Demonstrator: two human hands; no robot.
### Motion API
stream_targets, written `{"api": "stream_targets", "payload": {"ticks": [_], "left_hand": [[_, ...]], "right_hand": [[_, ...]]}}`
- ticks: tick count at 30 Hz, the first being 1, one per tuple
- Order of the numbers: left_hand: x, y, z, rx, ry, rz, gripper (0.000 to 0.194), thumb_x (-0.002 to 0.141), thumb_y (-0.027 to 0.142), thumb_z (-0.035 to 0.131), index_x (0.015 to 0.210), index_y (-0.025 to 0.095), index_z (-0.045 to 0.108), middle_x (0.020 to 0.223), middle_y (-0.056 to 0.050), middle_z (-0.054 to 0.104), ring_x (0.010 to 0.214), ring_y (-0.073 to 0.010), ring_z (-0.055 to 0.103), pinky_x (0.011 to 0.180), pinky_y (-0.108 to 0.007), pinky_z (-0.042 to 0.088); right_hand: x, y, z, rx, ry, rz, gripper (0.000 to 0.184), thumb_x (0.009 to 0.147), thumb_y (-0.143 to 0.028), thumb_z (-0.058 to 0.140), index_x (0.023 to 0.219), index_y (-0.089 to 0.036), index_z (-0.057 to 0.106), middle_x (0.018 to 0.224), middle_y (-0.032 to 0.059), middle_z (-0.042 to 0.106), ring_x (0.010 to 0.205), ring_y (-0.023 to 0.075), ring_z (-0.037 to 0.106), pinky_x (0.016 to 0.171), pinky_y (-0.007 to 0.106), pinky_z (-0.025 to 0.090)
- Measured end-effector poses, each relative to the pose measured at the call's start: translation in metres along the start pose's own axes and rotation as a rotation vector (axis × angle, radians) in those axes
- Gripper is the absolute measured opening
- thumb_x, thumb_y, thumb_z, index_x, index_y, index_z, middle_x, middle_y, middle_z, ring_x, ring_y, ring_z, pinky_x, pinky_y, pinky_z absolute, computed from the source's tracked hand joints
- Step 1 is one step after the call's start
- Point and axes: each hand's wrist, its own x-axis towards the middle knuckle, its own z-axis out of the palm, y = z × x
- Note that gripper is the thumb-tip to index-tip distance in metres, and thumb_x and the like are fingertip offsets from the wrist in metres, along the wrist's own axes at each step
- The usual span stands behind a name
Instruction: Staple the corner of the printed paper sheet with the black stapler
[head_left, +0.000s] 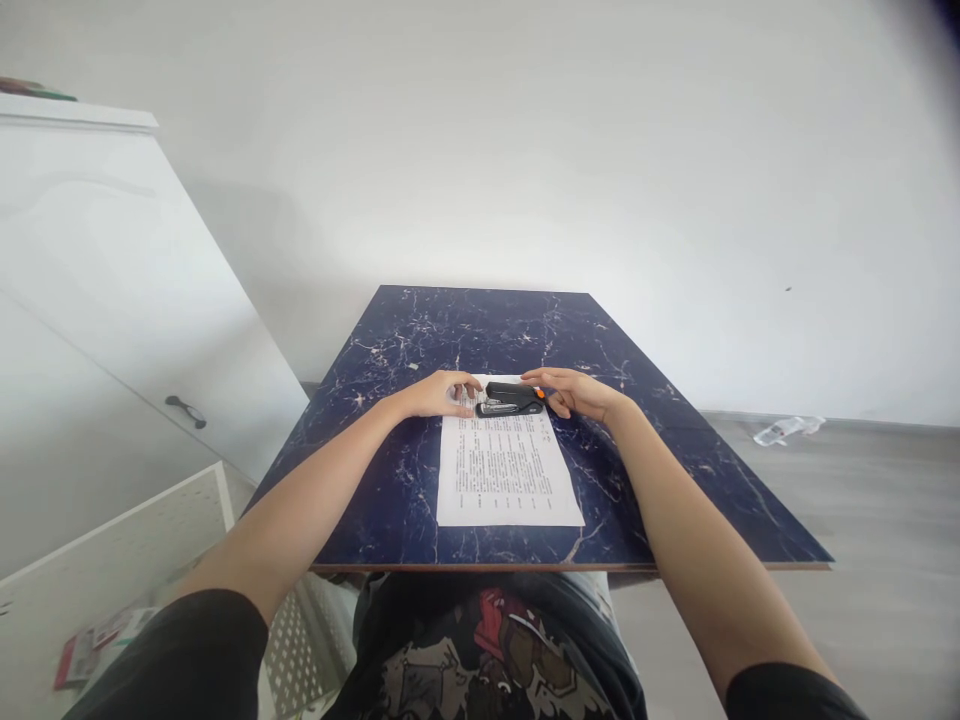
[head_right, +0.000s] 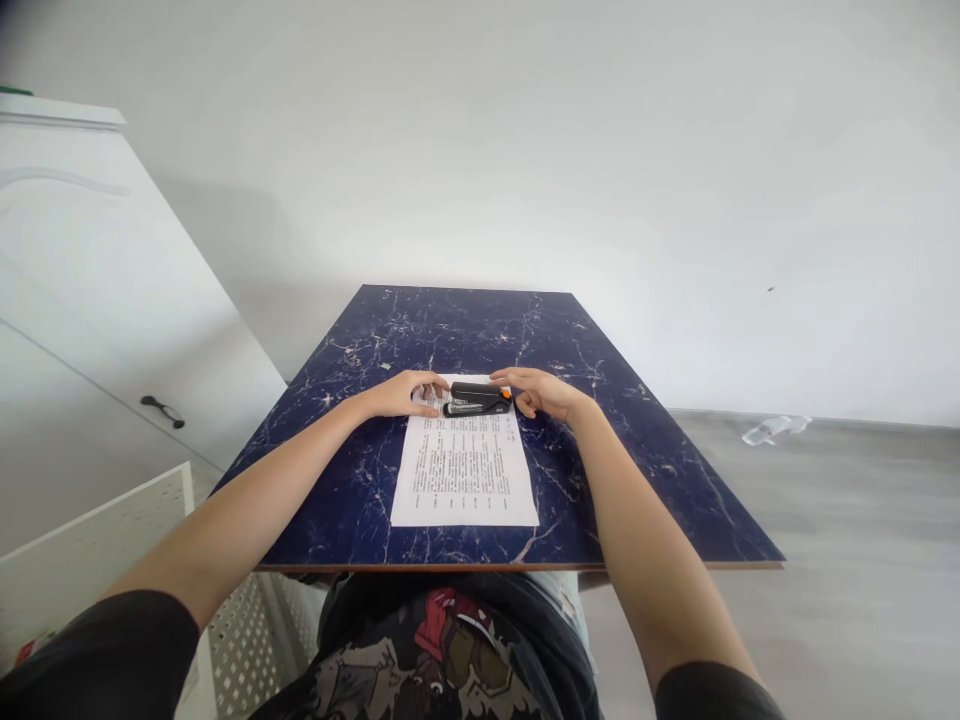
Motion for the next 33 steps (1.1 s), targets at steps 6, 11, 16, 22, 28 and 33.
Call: {"api": "stream_targets", "payload": {"ticks": [6, 11, 16, 22, 28, 33], "left_hand": [[-0.002, -0.001, -0.004, -0.055, -0.007, 0.01, 0.054, 0.083, 0.052, 0.073, 0.128, 0.026, 0.066, 0.117, -0.01, 0.074, 0.094, -0.0221, 0.068, 0.082, -0.037, 0.051], [0.001, -0.005, -0.004, -0.065, 0.014, -0.001, 0.047, 0.088, 0.052, 0.068, 0.126, 0.025, 0.069, 0.112, -0.011, 0.075, 0.095, -0.0229, 0.068, 0.082, -0.037, 0.05], [0.002, -0.005, -0.002, -0.068, -0.026, 0.005, 0.042, 0.088, 0.05, 0.07, 0.119, 0.023, 0.074, 0.107, -0.011, 0.076, 0.091, -0.0227, 0.068, 0.081, -0.038, 0.049], [0.003, -0.007, -0.002, -0.087, -0.034, 0.036, 0.041, 0.087, 0.045, 0.073, 0.121, 0.022, 0.072, 0.107, -0.011, 0.076, 0.09, -0.0207, 0.068, 0.078, -0.033, 0.048], [0.005, -0.011, -0.001, -0.088, -0.032, 0.049, 0.039, 0.088, 0.044, 0.073, 0.122, 0.023, 0.072, 0.108, -0.01, 0.075, 0.089, -0.0199, 0.069, 0.077, -0.031, 0.048], [0.005, -0.011, 0.0, -0.093, -0.032, 0.059, 0.038, 0.088, 0.042, 0.073, 0.121, 0.024, 0.073, 0.107, -0.01, 0.075, 0.089, -0.02, 0.069, 0.076, -0.031, 0.049]], "right_hand": [[0.0, 0.004, 0.001, 0.285, -0.22, 0.097, 0.045, 0.098, -0.034, 0.056, 0.141, -0.02, 0.056, 0.111, 0.0135, 0.074, 0.058, 0.0144, 0.07, 0.034, 0.02, 0.047], [0.007, 0.011, 0.001, 0.377, -0.253, 0.13, 0.038, 0.098, -0.025, 0.056, 0.135, -0.017, 0.055, 0.107, 0.0137, 0.073, 0.071, 0.0212, 0.077, 0.035, 0.021, 0.054], [0.009, 0.014, -0.002, 0.387, -0.271, 0.137, 0.037, 0.101, -0.024, 0.054, 0.136, -0.015, 0.054, 0.117, 0.018, 0.073, 0.081, 0.0245, 0.079, 0.041, 0.022, 0.06], [0.008, 0.014, -0.002, 0.371, -0.318, 0.141, 0.044, 0.102, -0.023, 0.051, 0.145, -0.012, 0.05, 0.13, 0.0216, 0.069, 0.104, 0.0308, 0.076, 0.058, 0.028, 0.068], [0.005, 0.009, 0.0, 0.38, -0.311, 0.157, 0.044, 0.102, -0.02, 0.052, 0.145, -0.012, 0.053, 0.137, 0.0217, 0.065, 0.116, 0.0328, 0.071, 0.072, 0.033, 0.07], [0.007, 0.009, -0.001, 0.392, -0.288, 0.17, 0.044, 0.101, -0.018, 0.055, 0.144, -0.012, 0.055, 0.14, 0.0209, 0.064, 0.118, 0.032, 0.071, 0.079, 0.034, 0.07]]}}
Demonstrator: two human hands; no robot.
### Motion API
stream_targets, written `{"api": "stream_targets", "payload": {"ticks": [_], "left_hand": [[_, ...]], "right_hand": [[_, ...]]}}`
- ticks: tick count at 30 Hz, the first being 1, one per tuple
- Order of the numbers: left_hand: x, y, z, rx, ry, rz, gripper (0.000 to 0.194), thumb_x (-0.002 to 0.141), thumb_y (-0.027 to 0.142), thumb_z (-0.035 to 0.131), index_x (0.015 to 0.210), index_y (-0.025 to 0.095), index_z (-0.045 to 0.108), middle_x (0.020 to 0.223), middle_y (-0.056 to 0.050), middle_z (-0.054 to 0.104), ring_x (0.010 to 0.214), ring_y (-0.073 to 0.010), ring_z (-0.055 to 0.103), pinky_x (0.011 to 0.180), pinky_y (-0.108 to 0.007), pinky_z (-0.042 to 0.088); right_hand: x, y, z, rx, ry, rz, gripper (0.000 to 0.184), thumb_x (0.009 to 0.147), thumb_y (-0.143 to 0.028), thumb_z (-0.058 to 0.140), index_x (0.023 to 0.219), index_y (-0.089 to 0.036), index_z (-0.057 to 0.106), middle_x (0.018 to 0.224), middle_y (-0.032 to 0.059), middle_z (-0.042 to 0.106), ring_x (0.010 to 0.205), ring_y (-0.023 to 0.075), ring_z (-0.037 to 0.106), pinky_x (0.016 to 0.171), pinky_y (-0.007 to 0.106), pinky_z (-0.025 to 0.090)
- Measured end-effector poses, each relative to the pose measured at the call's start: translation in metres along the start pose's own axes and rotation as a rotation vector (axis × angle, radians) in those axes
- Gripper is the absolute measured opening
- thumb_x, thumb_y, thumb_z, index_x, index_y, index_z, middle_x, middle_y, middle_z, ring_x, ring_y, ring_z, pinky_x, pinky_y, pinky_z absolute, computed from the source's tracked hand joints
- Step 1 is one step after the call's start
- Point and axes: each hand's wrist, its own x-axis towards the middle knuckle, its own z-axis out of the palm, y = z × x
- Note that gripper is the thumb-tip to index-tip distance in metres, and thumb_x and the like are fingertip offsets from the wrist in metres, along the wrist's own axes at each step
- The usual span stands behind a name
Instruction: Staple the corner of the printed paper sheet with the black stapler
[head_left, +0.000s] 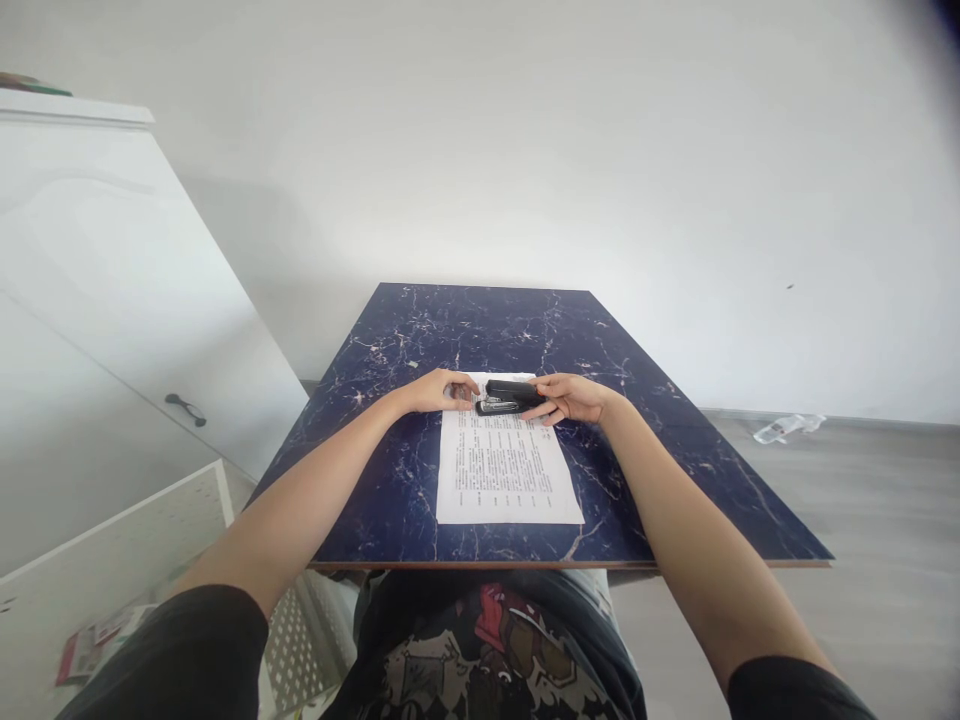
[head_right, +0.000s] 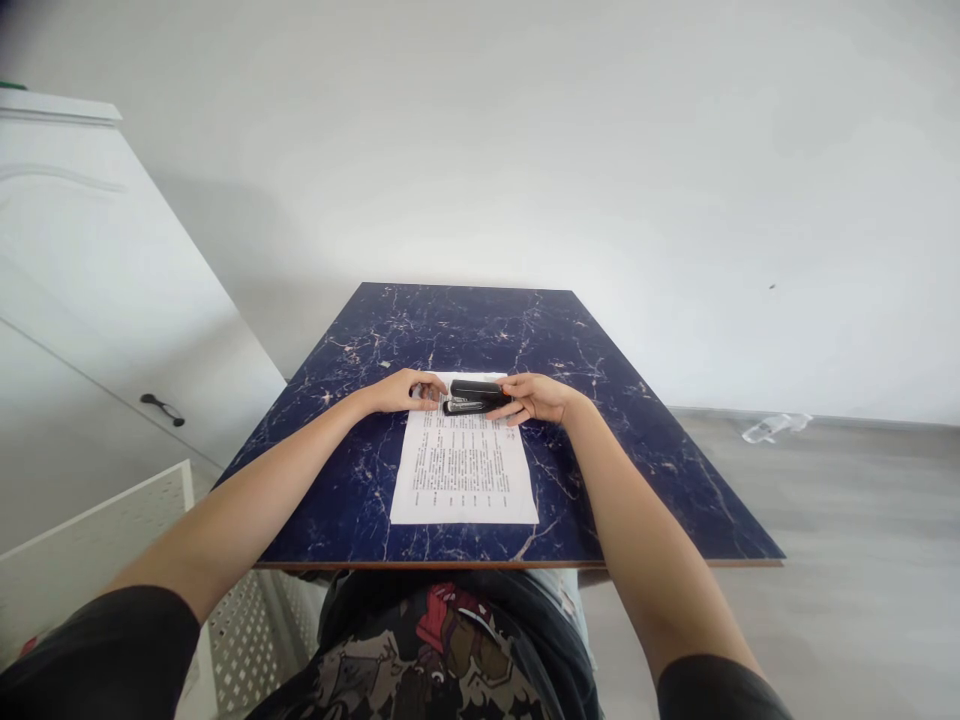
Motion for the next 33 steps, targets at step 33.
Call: {"api": "stream_targets", "payload": {"ticks": [33], "left_hand": [[-0.0013, 0.0009, 0.0005, -0.013, 0.017, 0.006, 0.037, 0.081, 0.045, 0.08, 0.109, 0.021, 0.075, 0.099, -0.008, 0.075, 0.084, -0.0179, 0.066, 0.076, -0.03, 0.047]], "right_hand": [[0.0039, 0.0015, -0.0047, 0.102, -0.045, 0.034, 0.041, 0.103, -0.013, 0.049, 0.143, -0.011, 0.052, 0.146, 0.0213, 0.058, 0.123, 0.0305, 0.068, 0.112, 0.052, 0.05]]}}
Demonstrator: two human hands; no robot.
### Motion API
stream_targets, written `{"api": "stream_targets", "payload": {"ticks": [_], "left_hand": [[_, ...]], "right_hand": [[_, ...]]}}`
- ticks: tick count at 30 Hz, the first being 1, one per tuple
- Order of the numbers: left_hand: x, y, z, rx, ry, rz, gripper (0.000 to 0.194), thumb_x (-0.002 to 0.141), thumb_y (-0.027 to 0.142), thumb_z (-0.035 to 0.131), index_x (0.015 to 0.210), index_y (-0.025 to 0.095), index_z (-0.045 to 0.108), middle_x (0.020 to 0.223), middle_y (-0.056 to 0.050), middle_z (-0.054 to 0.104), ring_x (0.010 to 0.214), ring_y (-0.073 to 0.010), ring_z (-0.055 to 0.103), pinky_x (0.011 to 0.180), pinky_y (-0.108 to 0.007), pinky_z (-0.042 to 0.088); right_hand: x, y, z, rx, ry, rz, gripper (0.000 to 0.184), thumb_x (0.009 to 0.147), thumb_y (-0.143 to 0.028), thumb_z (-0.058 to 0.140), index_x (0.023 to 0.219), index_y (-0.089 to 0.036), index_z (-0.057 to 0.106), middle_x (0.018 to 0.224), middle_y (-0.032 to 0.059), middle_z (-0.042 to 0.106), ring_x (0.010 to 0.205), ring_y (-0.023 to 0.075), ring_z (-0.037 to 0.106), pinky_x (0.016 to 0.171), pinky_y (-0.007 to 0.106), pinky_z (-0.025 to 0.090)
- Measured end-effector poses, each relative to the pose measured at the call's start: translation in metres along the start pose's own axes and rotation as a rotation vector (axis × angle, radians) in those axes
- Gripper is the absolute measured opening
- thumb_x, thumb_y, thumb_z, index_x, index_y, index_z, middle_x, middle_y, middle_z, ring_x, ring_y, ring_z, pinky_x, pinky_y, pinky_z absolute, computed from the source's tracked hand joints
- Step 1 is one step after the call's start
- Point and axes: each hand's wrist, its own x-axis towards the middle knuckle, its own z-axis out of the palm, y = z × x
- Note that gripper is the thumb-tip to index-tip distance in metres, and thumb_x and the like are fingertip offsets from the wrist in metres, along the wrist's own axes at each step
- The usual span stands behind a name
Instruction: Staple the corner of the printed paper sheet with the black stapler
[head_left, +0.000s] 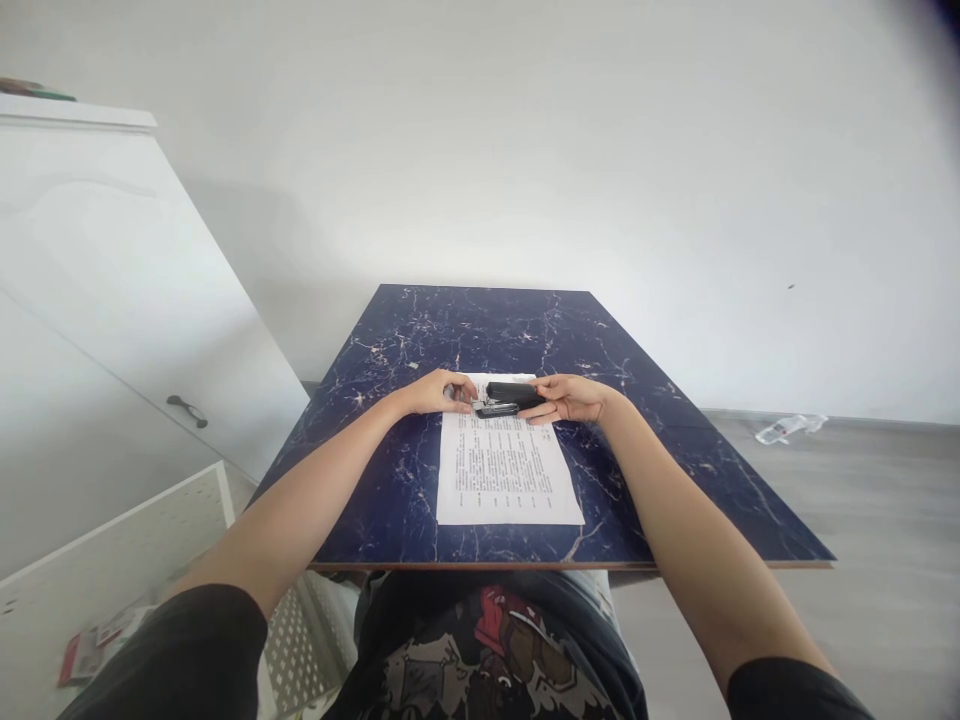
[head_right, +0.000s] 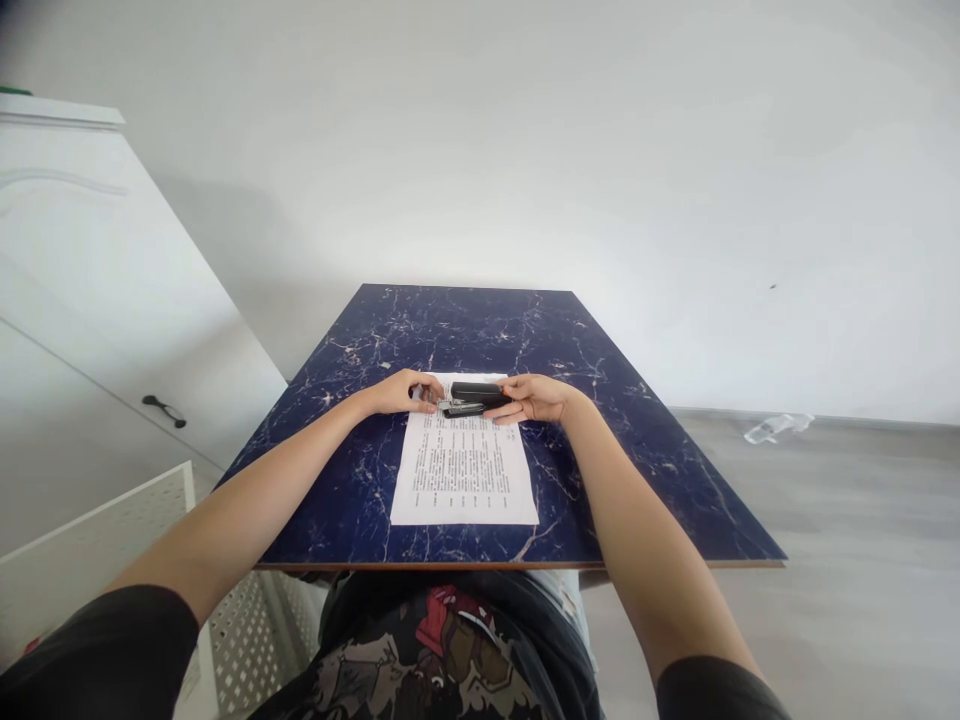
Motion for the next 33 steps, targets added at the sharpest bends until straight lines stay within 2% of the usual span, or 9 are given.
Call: {"api": "stream_targets", "payload": {"ticks": [5, 9, 12, 17, 28, 30, 33], "left_hand": [[0.003, 0.012, 0.012, 0.097, 0.053, 0.015, 0.038, 0.075, 0.047, 0.083, 0.098, 0.019, 0.072, 0.085, -0.004, 0.071, 0.077, -0.0165, 0.063, 0.073, -0.029, 0.047], [0.006, 0.019, 0.017, 0.225, 0.072, 0.024, 0.025, 0.08, 0.042, 0.077, 0.089, 0.018, 0.072, 0.076, -0.003, 0.068, 0.068, -0.0147, 0.062, 0.067, -0.028, 0.044], [0.003, 0.021, 0.011, 0.218, 0.037, 0.053, 0.021, 0.082, 0.039, 0.075, 0.082, 0.019, 0.07, 0.076, -0.003, 0.068, 0.068, -0.0142, 0.062, 0.067, -0.028, 0.045], [-0.005, 0.023, -0.002, 0.129, -0.036, 0.052, 0.024, 0.083, 0.041, 0.074, 0.077, 0.019, 0.067, 0.075, -0.003, 0.067, 0.068, -0.0144, 0.062, 0.066, -0.028, 0.046], [-0.01, 0.018, -0.012, 0.064, -0.102, 0.014, 0.028, 0.081, 0.042, 0.076, 0.072, 0.019, 0.063, 0.072, -0.002, 0.064, 0.069, -0.0156, 0.062, 0.068, -0.03, 0.047], [-0.01, 0.017, -0.012, 0.063, -0.1, 0.013, 0.027, 0.08, 0.042, 0.076, 0.073, 0.019, 0.063, 0.071, -0.002, 0.064, 0.069, -0.0157, 0.062, 0.068, -0.03, 0.047], [-0.009, 0.015, -0.011, 0.067, -0.09, 0.009, 0.028, 0.079, 0.043, 0.077, 0.071, 0.019, 0.064, 0.07, -0.001, 0.063, 0.067, -0.0153, 0.061, 0.066, -0.029, 0.046]], "right_hand": [[-0.001, 0.0, 0.003, 0.007, 0.014, -0.009, 0.04, 0.102, -0.012, 0.05, 0.141, -0.011, 0.055, 0.14, 0.0208, 0.063, 0.121, 0.0307, 0.069, 0.112, 0.051, 0.051], [-0.002, -0.002, 0.006, 0.003, 0.025, -0.005, 0.04, 0.101, -0.011, 0.051, 0.141, -0.012, 0.055, 0.138, 0.0197, 0.064, 0.12, 0.0298, 0.069, 0.111, 0.05, 0.052], [-0.002, -0.004, 0.006, 0.005, 0.02, -0.002, 0.041, 0.101, -0.012, 0.052, 0.142, -0.012, 0.055, 0.139, 0.0202, 0.064, 0.121, 0.0295, 0.069, 0.112, 0.049, 0.051], [-0.003, -0.004, 0.007, -0.004, 0.022, -0.007, 0.043, 0.102, -0.011, 0.05, 0.145, -0.01, 0.052, 0.14, 0.0213, 0.063, 0.12, 0.0294, 0.069, 0.112, 0.049, 0.051], [-0.003, -0.003, 0.007, -0.03, 0.047, -0.013, 0.041, 0.101, -0.014, 0.051, 0.142, -0.011, 0.055, 0.139, 0.0209, 0.064, 0.118, 0.0287, 0.071, 0.11, 0.047, 0.054], [-0.005, -0.003, 0.006, -0.066, 0.059, -0.016, 0.04, 0.101, -0.018, 0.054, 0.141, -0.013, 0.057, 0.14, 0.02, 0.064, 0.116, 0.0289, 0.072, 0.106, 0.047, 0.057], [-0.008, -0.002, 0.005, -0.185, 0.091, -0.019, 0.043, 0.099, -0.03, 0.063, 0.141, -0.019, 0.059, 0.141, 0.0179, 0.063, 0.111, 0.0284, 0.074, 0.089, 0.04, 0.067]]}}
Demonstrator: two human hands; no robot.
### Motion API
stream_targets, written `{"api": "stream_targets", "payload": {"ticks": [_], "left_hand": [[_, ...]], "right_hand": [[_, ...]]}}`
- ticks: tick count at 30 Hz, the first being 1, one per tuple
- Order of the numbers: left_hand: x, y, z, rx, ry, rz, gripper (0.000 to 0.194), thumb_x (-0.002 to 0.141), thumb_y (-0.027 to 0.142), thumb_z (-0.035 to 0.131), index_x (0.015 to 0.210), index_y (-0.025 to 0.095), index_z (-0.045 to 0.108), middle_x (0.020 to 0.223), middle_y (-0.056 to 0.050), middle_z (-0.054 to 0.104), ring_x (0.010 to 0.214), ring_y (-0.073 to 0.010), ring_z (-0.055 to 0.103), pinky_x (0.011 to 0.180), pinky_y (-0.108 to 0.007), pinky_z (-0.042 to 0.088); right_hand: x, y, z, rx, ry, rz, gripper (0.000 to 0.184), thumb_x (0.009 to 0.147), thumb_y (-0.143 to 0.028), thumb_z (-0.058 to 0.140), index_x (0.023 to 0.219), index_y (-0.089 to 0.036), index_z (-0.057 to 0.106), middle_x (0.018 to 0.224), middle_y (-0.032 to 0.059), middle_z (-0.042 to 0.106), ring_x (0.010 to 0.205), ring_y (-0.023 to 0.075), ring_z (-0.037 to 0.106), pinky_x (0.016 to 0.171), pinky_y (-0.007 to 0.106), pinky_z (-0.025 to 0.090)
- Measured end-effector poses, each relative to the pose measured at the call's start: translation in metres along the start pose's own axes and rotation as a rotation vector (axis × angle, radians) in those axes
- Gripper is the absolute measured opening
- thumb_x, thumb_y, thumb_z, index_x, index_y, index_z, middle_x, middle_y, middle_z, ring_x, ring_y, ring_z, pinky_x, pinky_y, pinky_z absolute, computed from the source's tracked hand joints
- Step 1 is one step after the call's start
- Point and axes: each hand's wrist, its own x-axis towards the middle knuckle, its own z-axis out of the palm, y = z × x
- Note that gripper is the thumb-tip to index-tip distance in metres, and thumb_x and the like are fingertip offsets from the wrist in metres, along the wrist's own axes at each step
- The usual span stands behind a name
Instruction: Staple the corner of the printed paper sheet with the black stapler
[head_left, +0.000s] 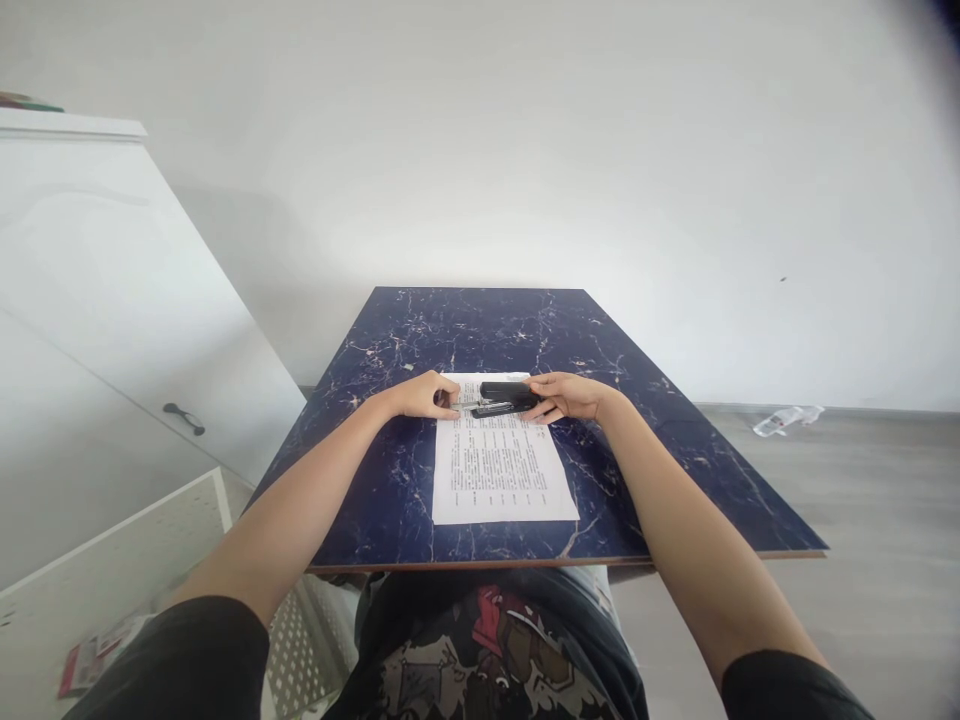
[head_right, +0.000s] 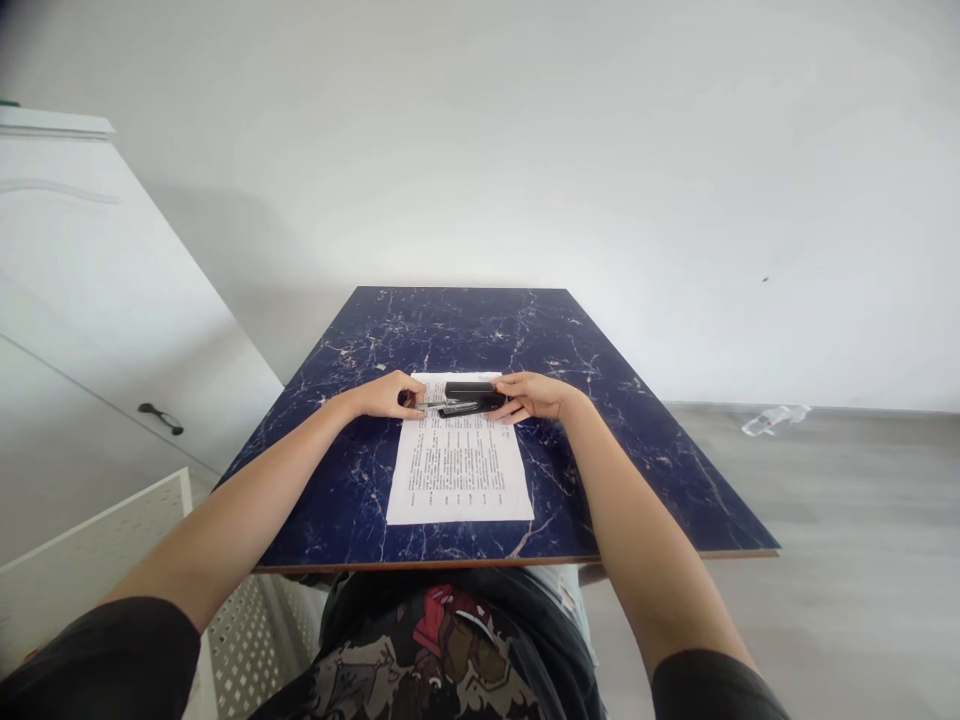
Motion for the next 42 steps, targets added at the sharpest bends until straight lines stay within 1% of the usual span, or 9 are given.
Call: {"api": "stream_targets", "payload": {"ticks": [5, 7, 11, 16, 23, 27, 30, 35, 42], "left_hand": [[0.0, 0.0, 0.001, -0.012, 0.007, 0.001, 0.027, 0.078, 0.042, 0.077, 0.071, 0.019, 0.064, 0.069, -0.001, 0.063, 0.067, -0.0149, 0.06, 0.065, -0.029, 0.044], [-0.001, 0.0, 0.001, -0.01, 0.005, -0.001, 0.027, 0.079, 0.042, 0.077, 0.071, 0.019, 0.063, 0.07, -0.001, 0.063, 0.068, -0.0149, 0.061, 0.066, -0.029, 0.045], [-0.001, -0.002, 0.001, -0.016, 0.024, 0.001, 0.026, 0.078, 0.041, 0.077, 0.072, 0.019, 0.064, 0.071, -0.001, 0.065, 0.069, -0.015, 0.062, 0.067, -0.028, 0.046], [-0.001, -0.005, 0.002, 0.002, 0.082, -0.001, 0.027, 0.077, 0.041, 0.078, 0.073, 0.018, 0.065, 0.07, -0.001, 0.065, 0.066, -0.0139, 0.061, 0.067, -0.028, 0.047], [0.007, 0.003, 0.006, 0.128, 0.513, -0.029, 0.023, 0.086, 0.041, 0.072, 0.09, 0.018, 0.069, 0.08, -0.002, 0.069, 0.074, -0.0151, 0.063, 0.076, -0.03, 0.048], [0.014, 0.004, 0.015, 0.072, 0.7, -0.095, 0.021, 0.086, 0.038, 0.073, 0.094, 0.019, 0.068, 0.082, -0.002, 0.069, 0.076, -0.0149, 0.063, 0.077, -0.03, 0.05], [0.019, 0.001, 0.024, -0.227, 0.671, -0.223, 0.025, 0.084, 0.038, 0.074, 0.097, 0.02, 0.063, 0.077, 0.0, 0.065, 0.062, -0.012, 0.059, 0.059, -0.027, 0.048], [0.026, 0.002, 0.034, -0.766, 0.438, -0.354, 0.034, 0.075, 0.034, 0.083, 0.087, 0.02, 0.055, 0.062, 0.005, 0.051, 0.041, -0.0027, 0.034, 0.04, -0.02, 0.015], [0.028, 0.008, 0.032, -1.064, 0.371, -0.373, 0.042, 0.07, 0.024, 0.087, 0.069, 0.019, 0.046, 0.053, 0.011, 0.027, 0.04, -0.0011, 0.022, 0.038, -0.018, 0.01]], "right_hand": [[0.005, 0.0, 0.006, -0.303, 0.108, -0.076, 0.067, 0.079, -0.035, 0.085, 0.141, -0.023, 0.063, 0.114, 0.0111, 0.075, 0.073, 0.0166, 0.074, 0.062, 0.027, 0.066], [0.009, -0.002, 0.012, -0.483, 0.205, -0.125, 0.061, 0.072, -0.033, 0.088, 0.13, -0.023, 0.071, 0.094, 0.0048, 0.077, 0.06, 0.0129, 0.067, 0.056, 0.025, 0.061], [0.013, -0.008, 0.024, -0.817, 0.333, -0.284, 0.035, 0.065, -0.034, 0.088, 0.098, -0.023, 0.083, 0.088, 0.002, 0.077, 0.076, 0.0203, 0.069, 0.064, 0.028, 0.056], [0.012, -0.012, 0.029, -0.94, 0.419, -0.403, 0.035, 0.06, -0.039, 0.088, 0.089, -0.02, 0.083, 0.076, 0.0001, 0.073, 0.069, 0.0194, 0.065, 0.063, 0.028, 0.049], [0.004, -0.019, 0.034, -0.84, 0.716, -0.728, 0.026, 0.071, -0.032, 0.082, 0.095, -0.022, 0.081, 0.095, 0.0061, 0.075, 0.086, 0.0246, 0.069, 0.084, 0.039, 0.055], [0.006, -0.016, 0.042, -0.829, 0.795, -0.798, 0.028, 0.078, -0.031, 0.075, 0.105, -0.026, 0.081, 0.11, 0.0088, 0.074, 0.104, 0.0305, 0.069, 0.098, 0.048, 0.054], [0.009, -0.012, 0.047, -0.845, 0.818, -0.807, 0.029, 0.082, -0.028, 0.07, 0.109, -0.028, 0.08, 0.12, 0.0086, 0.072, 0.116, 0.032, 0.065, 0.105, 0.05, 0.052], [0.012, -0.006, 0.051, -0.956, 0.816, -0.874, 0.03, 0.088, -0.021, 0.063, 0.111, -0.031, 0.08, 0.127, 0.0077, 0.07, 0.122, 0.0311, 0.063, 0.11, 0.047, 0.05], [0.015, -0.001, 0.056, -1.4, 0.885, -1.124, 0.032, 0.097, -0.016, 0.058, 0.118, -0.032, 0.077, 0.121, 0.0044, 0.074, 0.088, 0.0212, 0.066, 0.078, 0.038, 0.059]]}}
